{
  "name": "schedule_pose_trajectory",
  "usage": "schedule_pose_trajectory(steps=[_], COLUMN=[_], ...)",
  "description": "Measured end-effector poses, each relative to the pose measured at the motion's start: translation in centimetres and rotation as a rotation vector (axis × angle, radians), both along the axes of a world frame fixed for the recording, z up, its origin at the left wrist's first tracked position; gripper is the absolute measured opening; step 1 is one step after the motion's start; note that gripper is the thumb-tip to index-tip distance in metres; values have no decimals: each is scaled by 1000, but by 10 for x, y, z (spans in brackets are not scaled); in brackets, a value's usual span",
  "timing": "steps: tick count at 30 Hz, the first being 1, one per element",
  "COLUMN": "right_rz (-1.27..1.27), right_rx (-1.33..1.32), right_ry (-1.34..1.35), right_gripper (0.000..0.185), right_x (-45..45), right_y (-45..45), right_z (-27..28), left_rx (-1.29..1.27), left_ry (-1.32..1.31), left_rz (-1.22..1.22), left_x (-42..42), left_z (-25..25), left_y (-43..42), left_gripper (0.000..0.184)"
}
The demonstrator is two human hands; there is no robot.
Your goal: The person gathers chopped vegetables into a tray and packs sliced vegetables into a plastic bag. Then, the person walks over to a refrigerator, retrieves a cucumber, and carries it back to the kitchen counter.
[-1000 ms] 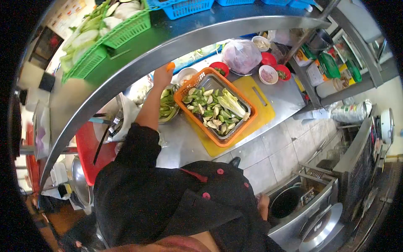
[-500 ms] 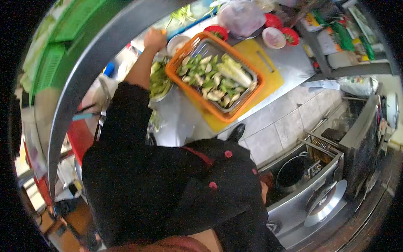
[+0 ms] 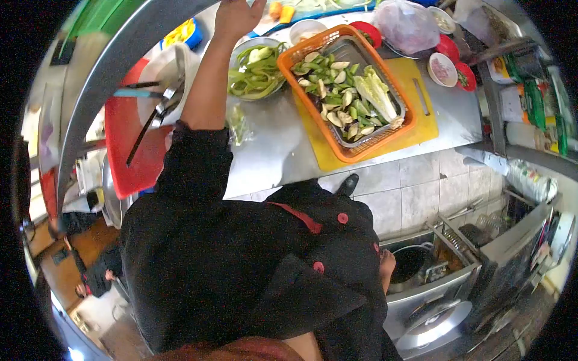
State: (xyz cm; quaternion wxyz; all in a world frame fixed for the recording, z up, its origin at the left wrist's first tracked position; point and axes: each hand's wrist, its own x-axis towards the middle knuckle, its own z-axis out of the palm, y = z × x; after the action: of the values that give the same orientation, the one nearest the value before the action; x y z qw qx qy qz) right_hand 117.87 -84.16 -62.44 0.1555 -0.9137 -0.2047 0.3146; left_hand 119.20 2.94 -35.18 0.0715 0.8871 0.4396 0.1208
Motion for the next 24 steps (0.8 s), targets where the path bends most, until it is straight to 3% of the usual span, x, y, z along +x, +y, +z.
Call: schedule_pose_trajectory(steps=[2, 3, 6, 9, 14, 18, 22, 24], right_rz=[129, 169, 163, 82, -359, -724, -882, -370], right_rx=[-89, -112, -108, -69, 101, 203, 371, 344], right_ry=[36, 42, 81, 117, 327, 528, 695, 483], right_gripper=[19, 19, 17, 16, 14, 12, 13, 17], right_x=[24, 33, 73, 118, 179, 208, 243, 244], right_y=[6, 3, -8, -24, -35, -40, -49, -65], right_z=[-9, -13, -21, -27, -27, -10, -28, -51], left_rx=[82, 307, 166, 193, 190, -134, -239, -388], left_ry=[-254, -508, -407, -495, -542, -553, -499, -457], left_rz=[-112, -221, -134, 5, 174, 48, -535, -685], left_x=[-33, -47, -96, -145, -148, -89, -19, 14], left_z=[33, 28, 38, 26, 10, -12, -50, -64], left_y=[-44, -62, -111, -164, -287, -389, -478, -509], left_gripper=[61, 37, 32, 26, 21, 18, 12, 14])
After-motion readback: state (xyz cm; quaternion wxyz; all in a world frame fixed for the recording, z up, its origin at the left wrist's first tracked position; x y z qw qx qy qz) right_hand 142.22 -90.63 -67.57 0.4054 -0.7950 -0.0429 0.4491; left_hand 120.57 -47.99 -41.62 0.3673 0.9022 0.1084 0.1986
